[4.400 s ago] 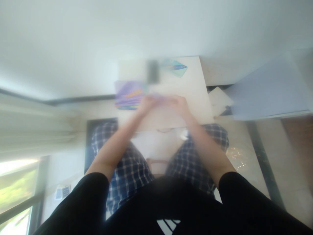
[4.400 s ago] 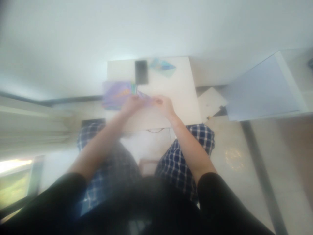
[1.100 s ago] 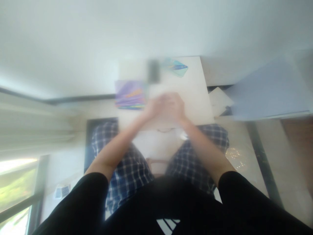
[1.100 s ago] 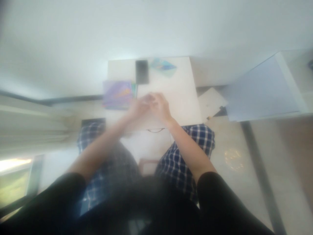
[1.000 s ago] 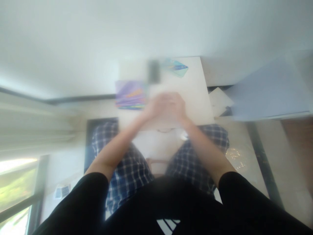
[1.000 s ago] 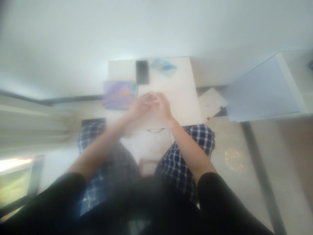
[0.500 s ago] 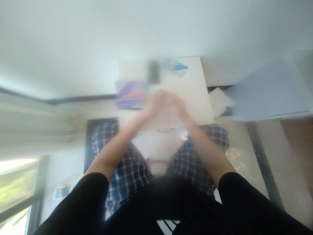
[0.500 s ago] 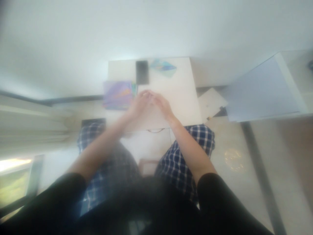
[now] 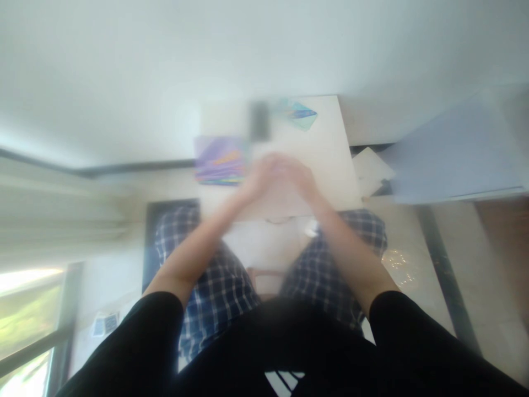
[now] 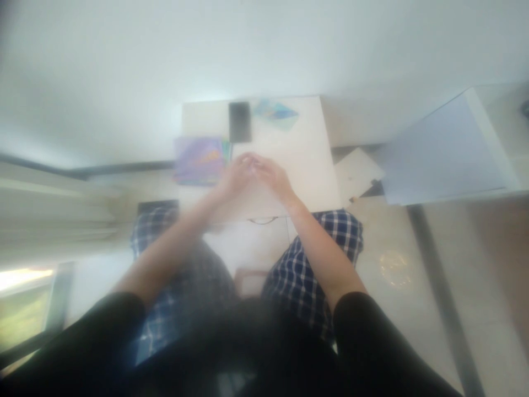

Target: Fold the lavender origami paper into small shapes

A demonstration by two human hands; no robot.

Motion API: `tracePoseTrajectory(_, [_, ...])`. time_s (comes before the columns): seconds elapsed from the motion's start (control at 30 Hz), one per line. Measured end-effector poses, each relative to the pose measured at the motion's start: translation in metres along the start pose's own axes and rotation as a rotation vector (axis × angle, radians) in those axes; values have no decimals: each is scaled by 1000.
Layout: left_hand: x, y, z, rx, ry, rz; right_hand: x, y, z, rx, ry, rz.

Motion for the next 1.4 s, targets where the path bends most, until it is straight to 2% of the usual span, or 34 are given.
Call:
tracePoseTrajectory(0.27, [6,-4,-4,67,-68,40,0,3,-1,-46,23,-44])
tracePoseTrajectory(0.43, [6,-3,-4,13,-56,-9,1,2,-2,2,3,-31])
tracePoseTrajectory(0.6, [8,-6,-8,10,-63,-18,2,5,0,-116,11,-57])
tracePoseTrajectory(1.0, [11,-2,-3,176,-17,-63,1,-3,3,-40,-7,28])
tracePoseTrajectory(1.17, [16,-1,-2,252,-79,-120,3,-9,-1,-21,15,70])
tracePoseTrajectory(1.4, [15,-3,-7,150,-128,-143,3,-7,-1,-12,62,17])
Point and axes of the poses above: each hand's wrist, its own x-axis away from the middle knuckle, its own y-axis out of the palm, z = x × y, the point moved 7 cm from there along -x, towards the middle knuckle, and after that the axes turned 9 degrees about -z, right-handed, at the moved point
